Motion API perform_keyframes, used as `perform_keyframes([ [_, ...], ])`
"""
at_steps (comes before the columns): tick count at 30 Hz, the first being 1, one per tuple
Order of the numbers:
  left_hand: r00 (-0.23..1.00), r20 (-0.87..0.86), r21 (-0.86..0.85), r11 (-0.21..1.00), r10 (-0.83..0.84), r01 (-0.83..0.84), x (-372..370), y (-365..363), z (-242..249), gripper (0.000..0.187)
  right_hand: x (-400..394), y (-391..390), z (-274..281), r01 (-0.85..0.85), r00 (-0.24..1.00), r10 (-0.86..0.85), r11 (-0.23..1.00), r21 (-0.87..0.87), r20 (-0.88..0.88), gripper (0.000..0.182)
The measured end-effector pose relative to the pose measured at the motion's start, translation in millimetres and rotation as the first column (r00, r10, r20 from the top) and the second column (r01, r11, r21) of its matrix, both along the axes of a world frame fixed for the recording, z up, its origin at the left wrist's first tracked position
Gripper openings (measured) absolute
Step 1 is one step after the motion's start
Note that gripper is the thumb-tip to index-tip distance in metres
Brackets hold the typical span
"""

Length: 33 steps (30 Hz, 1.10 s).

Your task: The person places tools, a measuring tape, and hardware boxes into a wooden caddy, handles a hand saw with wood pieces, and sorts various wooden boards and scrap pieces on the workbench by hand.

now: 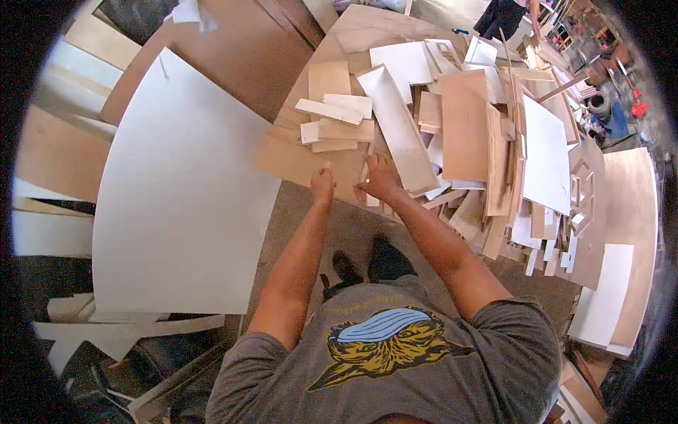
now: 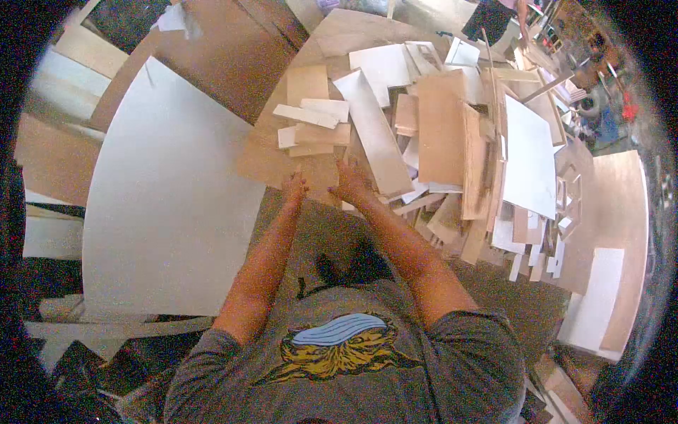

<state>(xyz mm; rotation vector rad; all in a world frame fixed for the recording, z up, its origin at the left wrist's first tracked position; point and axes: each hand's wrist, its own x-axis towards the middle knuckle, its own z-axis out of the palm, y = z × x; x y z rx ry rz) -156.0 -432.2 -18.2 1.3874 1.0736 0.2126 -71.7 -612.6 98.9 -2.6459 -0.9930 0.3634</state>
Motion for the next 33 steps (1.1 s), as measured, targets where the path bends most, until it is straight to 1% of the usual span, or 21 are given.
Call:
perform_keyframes([
  [2,0.997,0.041,-0.161,0.985,0.067,-0.060,9,22,-28,0.047,1,20,-3,0.034,0.999,-0.030,0.995,-0.089,0.044,0.093],
  [3,0.993,0.054,-0.244,0.966,0.106,-0.090,12,28,-28,0.045,7,29,-9,0.035,0.999,-0.034,0.997,-0.071,0.008,0.094],
  [6,0.981,0.027,-0.330,0.928,0.192,-0.173,28,45,-27,0.039,41,65,-32,0.024,0.998,-0.027,0.999,-0.048,-0.060,0.097],
  [7,0.992,0.063,-0.296,0.951,0.109,-0.085,32,60,-63,0.037,54,80,-39,0.021,0.998,-0.024,0.998,-0.063,-0.056,0.097],
  [8,0.995,0.096,-0.256,0.967,0.022,0.004,37,82,-126,0.036,67,95,-44,0.018,0.998,-0.022,0.997,-0.073,-0.052,0.097],
  [9,0.996,0.082,-0.279,0.960,0.017,0.007,42,96,-137,0.035,77,107,-52,-0.005,1.000,0.004,0.997,-0.074,-0.008,0.096],
  [10,0.998,0.068,-0.303,0.953,0.012,0.009,47,106,-128,0.034,94,121,-59,-0.026,0.999,0.030,0.997,-0.072,0.043,0.094],
  [12,0.988,-0.061,-0.457,0.876,0.141,-0.153,58,117,-96,0.033,131,148,-72,-0.025,0.991,0.029,0.999,-0.029,0.132,0.088],
  [14,0.994,-0.006,-0.378,0.920,0.109,-0.103,61,124,-64,0.038,149,160,-90,0.016,0.984,-0.021,0.999,0.030,0.179,0.079],
  [15,0.995,0.024,-0.345,0.935,0.094,-0.080,64,128,-64,0.040,157,163,-93,0.003,0.993,-0.001,1.000,-0.014,0.117,0.075],
  [17,0.996,-0.074,-0.175,0.984,-0.057,0.044,75,144,-74,0.046,177,164,-98,-0.040,0.999,0.041,0.993,-0.109,0.005,0.067],
  [19,0.994,-0.112,-0.226,0.974,-0.003,-0.023,87,145,-73,0.052,180,153,-93,-0.043,0.998,0.040,0.997,-0.063,-0.046,0.062],
  [20,0.986,-0.112,-0.349,0.925,0.120,-0.152,96,144,-71,0.055,181,146,-88,-0.041,0.997,0.038,0.998,-0.037,-0.068,0.059],
  [21,0.962,-0.125,-0.463,0.844,0.242,-0.272,106,144,-63,0.057,182,138,-80,-0.065,0.997,0.061,0.995,-0.075,-0.053,0.060],
  [23,0.946,-0.183,-0.456,0.829,0.269,-0.324,115,144,-51,0.057,174,120,-64,-0.112,0.994,0.109,0.982,-0.151,-0.030,0.061],
  [24,0.938,-0.210,-0.450,0.825,0.276,-0.343,117,146,-47,0.057,169,115,-58,-0.111,0.994,0.111,0.987,-0.117,-0.010,0.065],
  [26,0.929,-0.082,-0.483,0.800,0.361,-0.354,118,154,-81,0.056,169,115,-88,-0.124,0.992,0.125,0.984,-0.126,-0.004,0.070],
  [27,0.926,-0.076,-0.493,0.793,0.369,-0.357,116,161,-102,0.056,168,117,-99,-0.130,0.991,0.131,0.983,-0.131,0.000,0.073],
  [29,0.929,-0.119,-0.501,0.786,0.352,-0.362,113,176,-141,0.053,163,120,-77,-0.104,0.995,0.103,0.980,-0.172,-0.012,0.082],
  [31,0.940,-0.152,-0.464,0.817,0.306,-0.341,125,179,-120,0.050,162,121,-54,-0.097,0.995,0.094,0.974,-0.203,-0.026,0.086],
  [33,0.956,-0.125,-0.393,0.871,0.267,-0.295,135,175,-85,0.047,167,122,-96,-0.083,0.987,0.052,0.974,-0.209,-0.151,0.086],
])
